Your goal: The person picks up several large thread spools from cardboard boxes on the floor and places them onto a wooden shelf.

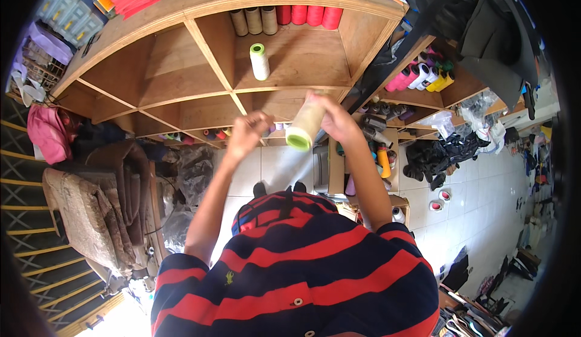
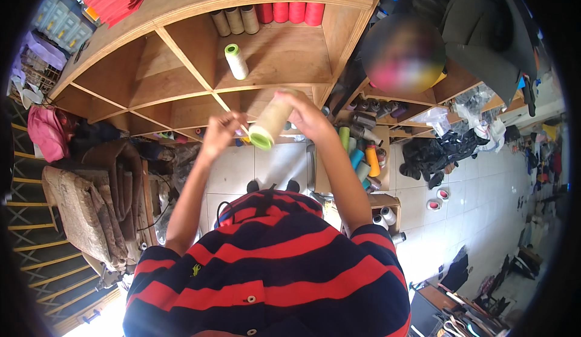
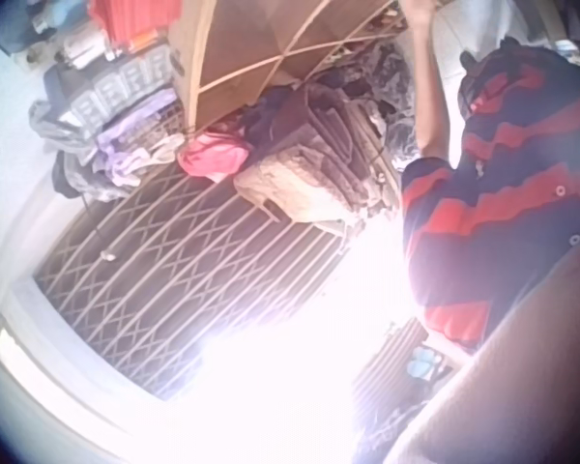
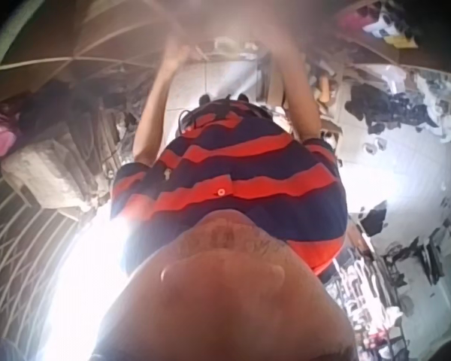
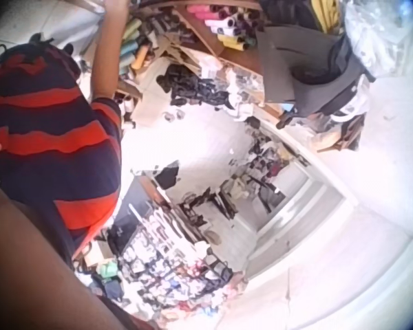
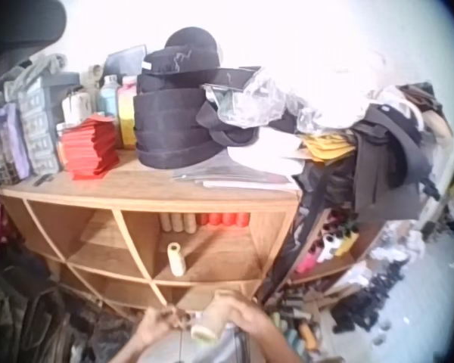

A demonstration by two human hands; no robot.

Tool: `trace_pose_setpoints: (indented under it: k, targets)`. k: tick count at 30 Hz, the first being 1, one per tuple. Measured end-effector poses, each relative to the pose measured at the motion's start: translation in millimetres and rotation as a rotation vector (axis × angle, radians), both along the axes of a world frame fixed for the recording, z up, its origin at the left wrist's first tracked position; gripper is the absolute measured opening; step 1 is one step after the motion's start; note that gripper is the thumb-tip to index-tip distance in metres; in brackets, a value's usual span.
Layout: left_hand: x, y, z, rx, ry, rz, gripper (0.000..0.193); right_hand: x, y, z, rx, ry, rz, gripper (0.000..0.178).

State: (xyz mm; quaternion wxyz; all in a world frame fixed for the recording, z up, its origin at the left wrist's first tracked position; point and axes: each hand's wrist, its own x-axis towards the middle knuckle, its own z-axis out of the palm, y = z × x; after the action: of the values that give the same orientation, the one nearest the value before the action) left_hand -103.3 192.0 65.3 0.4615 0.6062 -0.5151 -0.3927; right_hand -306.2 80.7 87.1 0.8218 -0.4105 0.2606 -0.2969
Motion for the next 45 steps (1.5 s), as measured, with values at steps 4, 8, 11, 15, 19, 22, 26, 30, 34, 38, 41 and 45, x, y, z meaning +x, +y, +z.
trace_pose_setpoints:
  k: [4,8,11,15,19,22,26,30,34,38,41,45]
  targets:
    - [9,-4,58,0.013,0.048,-0.047,0.016,7,9,6,-0.441,0.548,0.069,0.027]
    - [-41,11,65,-0.167,0.019,-0.259,0.016,26,22,9,-0.062,-0.006,-0.355,0.021]
    - [-39,4,17,-0.111,0.085,-0.291,0.017,9,7,0,0.081,-0.327,-0.098,0.025]
    - [-10,-8,42,0.074,0.032,-0.257,0.018,-20,0,21,-0.373,0.133,0.319,0.029]
    - [-16,-7,74,-0.156,-0.325,-0.218,0.022,-3,6,18,-0.593,0.433,0.079,0.032]
    - [-30,-3,71,-0.077,-0.111,-0.155,0.022,4,15,26,-0.441,0.316,-0.166,0.027]
    - [-33,1,54,0.004,0.156,-0.019,0.021,1,14,14,-0.364,0.120,-0.234,0.022]
    - [-53,1,39,-0.034,0.300,0.100,0.022,5,17,10,-0.315,0.000,-0.298,0.022]
    - [-67,-5,31,-0.201,0.467,0.190,0.017,10,21,3,-0.200,-0.141,-0.254,0.022]
    - [-55,-13,15,-0.343,0.032,0.230,0.014,6,14,-2,-0.100,-0.115,-0.134,0.019]
    - [-47,-16,20,-0.322,-0.079,0.252,0.020,6,6,-1,-0.072,-0.108,-0.084,0.017]
    - [-53,-38,34,-0.467,0.056,0.382,0.055,8,-12,-5,-0.061,-0.107,-0.032,0.017]
